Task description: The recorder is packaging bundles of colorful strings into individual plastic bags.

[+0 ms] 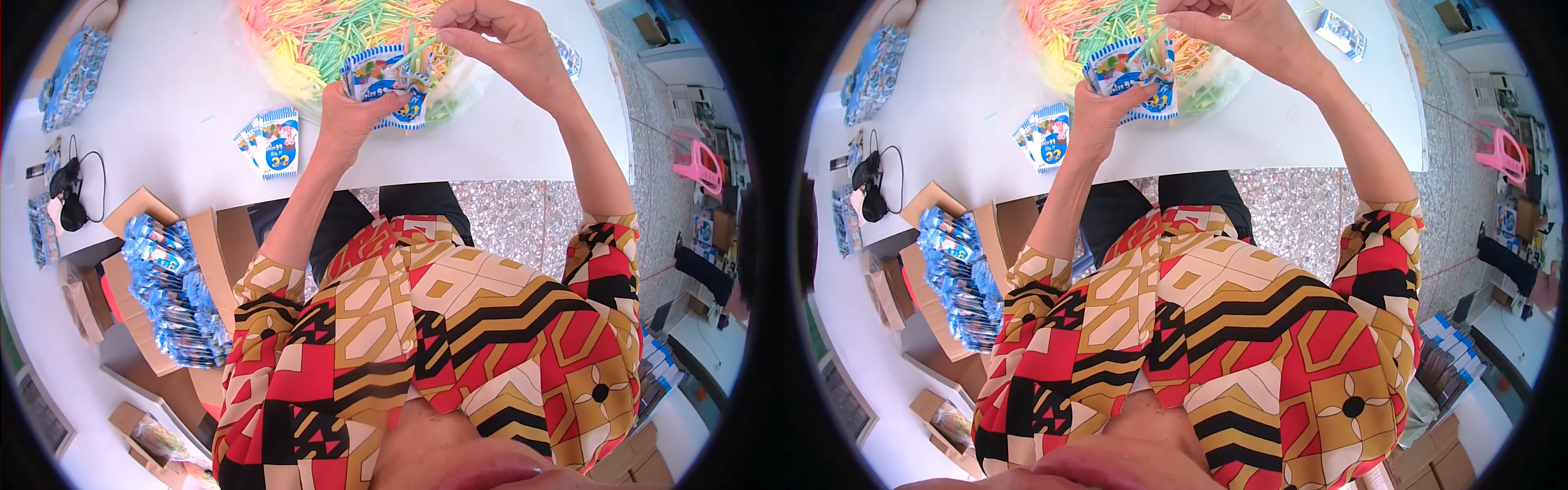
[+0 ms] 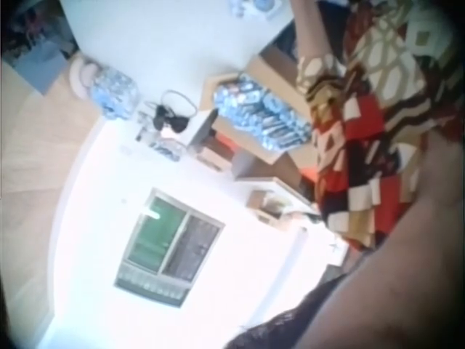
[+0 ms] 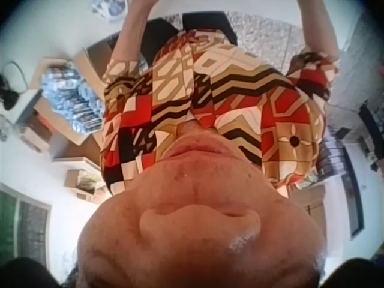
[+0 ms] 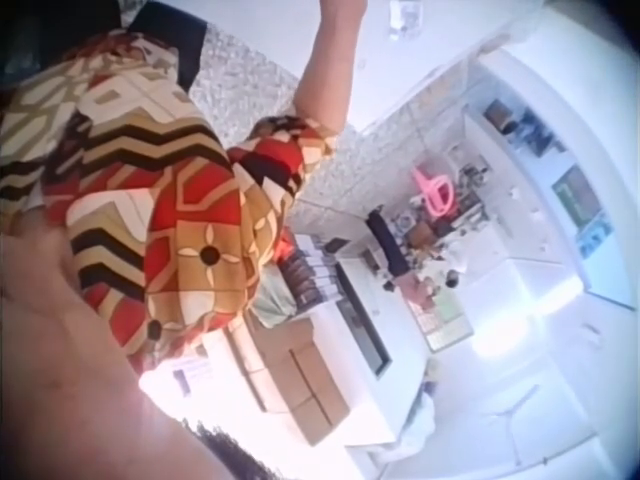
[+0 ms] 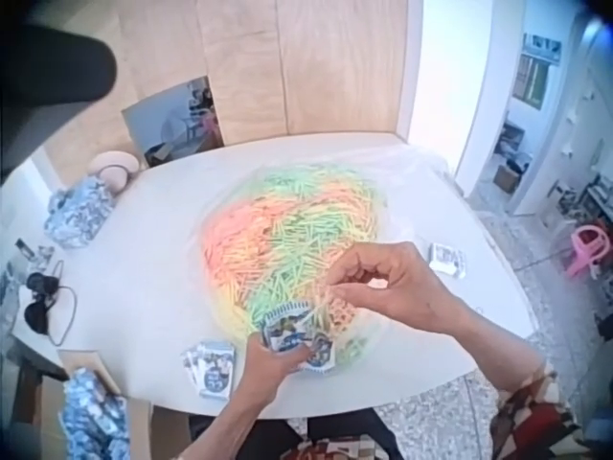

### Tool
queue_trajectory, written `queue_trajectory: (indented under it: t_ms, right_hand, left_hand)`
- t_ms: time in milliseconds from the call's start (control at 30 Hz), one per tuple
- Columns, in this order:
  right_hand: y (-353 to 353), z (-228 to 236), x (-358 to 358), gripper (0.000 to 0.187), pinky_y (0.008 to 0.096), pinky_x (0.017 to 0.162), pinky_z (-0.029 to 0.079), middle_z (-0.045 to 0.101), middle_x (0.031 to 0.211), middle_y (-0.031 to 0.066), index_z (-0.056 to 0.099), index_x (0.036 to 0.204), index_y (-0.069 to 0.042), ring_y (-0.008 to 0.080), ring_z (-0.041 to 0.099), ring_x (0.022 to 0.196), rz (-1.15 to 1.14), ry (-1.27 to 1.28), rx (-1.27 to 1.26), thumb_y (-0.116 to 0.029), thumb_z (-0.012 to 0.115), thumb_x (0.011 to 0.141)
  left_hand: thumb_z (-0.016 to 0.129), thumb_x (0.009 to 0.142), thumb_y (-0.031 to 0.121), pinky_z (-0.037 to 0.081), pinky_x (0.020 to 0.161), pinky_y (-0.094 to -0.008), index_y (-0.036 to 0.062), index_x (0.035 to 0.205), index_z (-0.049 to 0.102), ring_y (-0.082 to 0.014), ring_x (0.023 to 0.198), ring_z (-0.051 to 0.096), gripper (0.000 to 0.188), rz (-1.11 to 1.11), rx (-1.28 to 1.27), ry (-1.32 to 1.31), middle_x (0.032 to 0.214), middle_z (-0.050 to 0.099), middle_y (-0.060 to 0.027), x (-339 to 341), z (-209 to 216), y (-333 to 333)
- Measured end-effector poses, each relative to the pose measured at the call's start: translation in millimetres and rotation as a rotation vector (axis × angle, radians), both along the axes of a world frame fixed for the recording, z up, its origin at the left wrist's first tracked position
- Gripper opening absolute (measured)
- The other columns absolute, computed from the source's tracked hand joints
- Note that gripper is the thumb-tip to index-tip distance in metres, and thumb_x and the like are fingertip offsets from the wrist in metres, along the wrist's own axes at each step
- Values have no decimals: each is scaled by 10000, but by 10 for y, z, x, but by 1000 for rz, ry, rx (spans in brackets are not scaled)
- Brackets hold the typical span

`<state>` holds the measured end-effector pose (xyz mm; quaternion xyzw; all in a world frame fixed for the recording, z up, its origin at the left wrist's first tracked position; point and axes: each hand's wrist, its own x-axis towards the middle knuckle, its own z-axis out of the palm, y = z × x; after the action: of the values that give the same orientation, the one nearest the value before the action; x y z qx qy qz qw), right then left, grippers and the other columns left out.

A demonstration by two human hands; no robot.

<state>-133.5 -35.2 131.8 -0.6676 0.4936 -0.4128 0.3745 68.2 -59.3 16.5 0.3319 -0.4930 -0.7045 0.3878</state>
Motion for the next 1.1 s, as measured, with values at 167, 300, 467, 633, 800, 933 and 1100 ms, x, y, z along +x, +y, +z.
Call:
queue_trajectory:
  t_ms: [167,300,467,633,800,933,1100]
  right_hand:
    - [-5,167,-58,85,214,646,440,620,772,-3,639,884,-13,51,541,710,-25,172,-152,-63,644,815]
    - [42,391,-84,79,210,635,433,618,762,-8,640,871,-20,53,530,680,-16,219,-155,-61,637,804]
    - [-122,228,2,97,213,626,439,619,766,-4,634,889,-15,60,535,674,134,288,-48,-54,628,800]
    - [-56,79,92,150,217,630,448,613,778,4,619,949,-24,62,541,688,298,98,-269,-62,636,806]
    - [21,-169,2,228,251,638,463,627,845,52,600,1002,-29,124,565,691,-20,-205,92,-61,658,785]
    - [59,-624,-117,162,194,782,466,613,920,-20,615,1034,-57,42,574,834,99,-13,65,-140,609,895]
    - [139,-911,-106,133,208,770,475,611,890,-7,573,1039,-48,44,581,852,47,-194,41,-94,570,914]
  left_hand:
    - [760,715,40,516,728,-248,-3,999,630,-110,793,647,315,23,-6,-6,919,677,-64,36,-15,5]
    - [757,719,41,515,726,-246,-10,986,632,-108,781,645,299,12,-15,-29,906,677,-65,38,-13,0]
    - [760,715,37,515,726,-245,-9,992,630,-110,784,644,310,20,-31,-38,909,676,-66,83,7,14]
    - [756,718,27,517,731,-249,5,1012,626,-113,804,646,322,0,-39,-18,926,676,-62,50,52,36]
    - [748,718,34,521,712,-250,-2,1007,632,-100,778,636,313,33,-28,79,907,677,-60,41,76,56]
    - [747,724,30,527,722,-252,1,1004,632,-106,788,640,303,-3,-11,89,909,677,-61,-26,109,45]
    - [734,757,46,538,720,-254,-2,1043,610,-121,796,649,315,-11,25,121,940,671,-68,-53,99,90]
